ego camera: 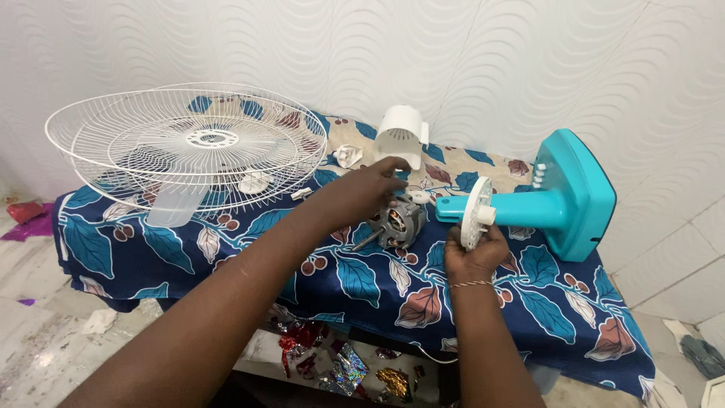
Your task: The person disassembles a table fan by removing screws from the base and motor housing using a screwdriver. They separate the fan head, motor, and rear grille, placing components on the table.
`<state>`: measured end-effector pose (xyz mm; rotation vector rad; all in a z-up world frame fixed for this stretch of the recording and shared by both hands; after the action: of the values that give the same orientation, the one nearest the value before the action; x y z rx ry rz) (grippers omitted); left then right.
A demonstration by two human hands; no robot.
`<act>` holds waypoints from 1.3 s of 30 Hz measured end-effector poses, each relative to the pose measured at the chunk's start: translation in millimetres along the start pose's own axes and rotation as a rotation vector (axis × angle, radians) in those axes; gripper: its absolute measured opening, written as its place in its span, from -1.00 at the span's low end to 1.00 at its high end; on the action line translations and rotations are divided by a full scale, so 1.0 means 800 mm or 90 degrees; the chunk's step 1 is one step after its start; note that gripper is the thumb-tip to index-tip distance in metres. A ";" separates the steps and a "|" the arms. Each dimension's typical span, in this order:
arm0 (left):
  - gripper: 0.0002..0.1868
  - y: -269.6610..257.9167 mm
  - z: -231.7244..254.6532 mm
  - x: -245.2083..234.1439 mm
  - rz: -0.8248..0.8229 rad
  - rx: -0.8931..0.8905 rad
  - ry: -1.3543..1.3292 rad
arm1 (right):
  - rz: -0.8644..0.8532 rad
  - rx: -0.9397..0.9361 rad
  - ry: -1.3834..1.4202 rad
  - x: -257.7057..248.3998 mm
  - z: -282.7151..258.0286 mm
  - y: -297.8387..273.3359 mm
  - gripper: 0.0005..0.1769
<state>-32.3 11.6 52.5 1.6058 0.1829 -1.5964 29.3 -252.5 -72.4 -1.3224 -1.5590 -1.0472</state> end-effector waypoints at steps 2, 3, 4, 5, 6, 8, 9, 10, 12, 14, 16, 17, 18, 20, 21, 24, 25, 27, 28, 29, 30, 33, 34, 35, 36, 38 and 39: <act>-0.60 -0.005 -0.009 -0.004 0.032 -0.029 -0.057 | 0.014 -0.009 0.001 0.002 0.000 -0.004 -0.77; -0.61 -0.008 -0.014 -0.004 0.048 -0.043 -0.085 | 0.042 -0.021 -0.003 0.003 -0.001 -0.006 -0.76; -0.65 -0.014 -0.019 -0.003 0.035 -0.079 -0.082 | 0.070 -0.033 -0.006 0.003 -0.002 -0.008 -0.75; -0.68 -0.022 -0.027 -0.003 0.023 -0.116 -0.077 | 0.050 -0.030 0.011 0.005 -0.002 -0.008 -0.77; -0.70 -0.030 -0.034 -0.002 0.010 -0.153 -0.072 | 0.030 -0.027 0.029 0.006 -0.001 -0.009 -0.78; -0.67 -0.041 -0.043 0.007 0.020 -0.134 -0.081 | 0.003 -0.024 0.044 0.008 -0.003 -0.008 -0.80; -0.65 -0.047 -0.047 0.011 0.025 -0.125 -0.086 | -0.001 -0.023 0.042 0.008 -0.003 -0.007 -0.81; -0.62 -0.055 -0.052 0.014 0.025 -0.126 -0.094 | -0.006 -0.023 0.039 0.009 -0.002 -0.006 -0.81; -0.56 -0.065 -0.057 0.019 0.024 -0.126 -0.113 | -0.002 -0.013 0.051 0.007 -0.002 -0.004 -0.82; -0.31 -0.069 -0.054 0.022 0.002 -0.103 -0.073 | -0.003 -0.007 0.056 0.006 -0.004 -0.005 -0.83; -0.18 -0.071 -0.050 0.017 -0.012 -0.097 -0.034 | -0.012 -0.003 0.057 0.008 -0.002 -0.005 -0.84; -0.17 -0.069 -0.045 0.015 -0.015 -0.101 -0.016 | 0.003 -0.011 0.052 0.009 -0.002 -0.004 -0.82; -0.16 -0.068 -0.041 0.012 -0.019 -0.105 0.002 | 0.018 -0.018 0.046 0.010 -0.001 -0.004 -0.80; -0.15 -0.071 -0.033 0.007 -0.054 -0.139 0.058 | 0.030 -0.020 0.037 0.010 -0.002 -0.006 -0.79; -0.14 -0.072 -0.031 0.004 -0.072 -0.156 0.086 | 0.024 -0.014 0.034 0.010 -0.002 -0.005 -0.79; 0.19 -0.078 -0.020 0.003 0.013 -0.046 0.084 | 0.009 -0.006 0.027 0.009 -0.003 -0.005 -0.79; 0.07 -0.080 -0.017 0.005 0.027 -0.065 0.109 | 0.003 -0.004 0.026 0.009 -0.001 -0.004 -0.79; -0.17 -0.081 -0.013 0.011 0.054 -0.100 0.157 | -0.004 -0.003 0.015 0.009 0.000 -0.003 -0.79; -0.19 -0.081 -0.012 0.012 0.073 -0.102 0.185 | -0.007 -0.004 0.009 0.009 -0.001 -0.002 -0.79; -0.21 -0.082 -0.010 0.014 0.092 -0.106 0.211 | 0.017 -0.008 0.008 0.007 -0.002 -0.003 -0.79; -0.23 -0.082 -0.007 0.017 0.110 -0.110 0.236 | 0.040 -0.013 0.007 0.005 -0.002 -0.003 -0.79; -0.30 -0.083 0.000 0.019 0.169 -0.116 0.258 | 0.032 -0.009 0.003 0.005 -0.002 -0.002 -0.79; -0.32 -0.083 0.002 0.019 0.182 -0.114 0.273 | 0.017 -0.003 0.001 0.005 0.000 -0.001 -0.80; -0.33 -0.082 0.004 0.019 0.198 -0.111 0.288 | 0.032 -0.003 0.002 0.005 0.000 0.000 -0.79; -0.35 -0.080 0.006 0.018 0.213 -0.109 0.302 | 0.048 -0.003 0.003 0.005 0.000 0.001 -0.78; -0.35 -0.073 0.007 0.018 0.226 -0.134 0.269 | 0.046 -0.004 0.003 0.003 -0.002 0.000 -0.78; -0.35 -0.072 0.008 0.019 0.231 -0.151 0.252 | 0.030 0.001 0.000 0.003 -0.002 0.000 -0.79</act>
<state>-71.1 37.1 14.4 1.6422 0.2618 -0.9373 29.1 -253.2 -69.5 -1.3515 -1.5211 -1.0168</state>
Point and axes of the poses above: each hand's wrist, its own y-axis towards the middle knuckle, its own x-axis out of the palm, z = x × y, the point moved 1 cm from there along y, towards the middle knuckle, and after that the axes turned 9 degrees about x, right-handed, at the moved point
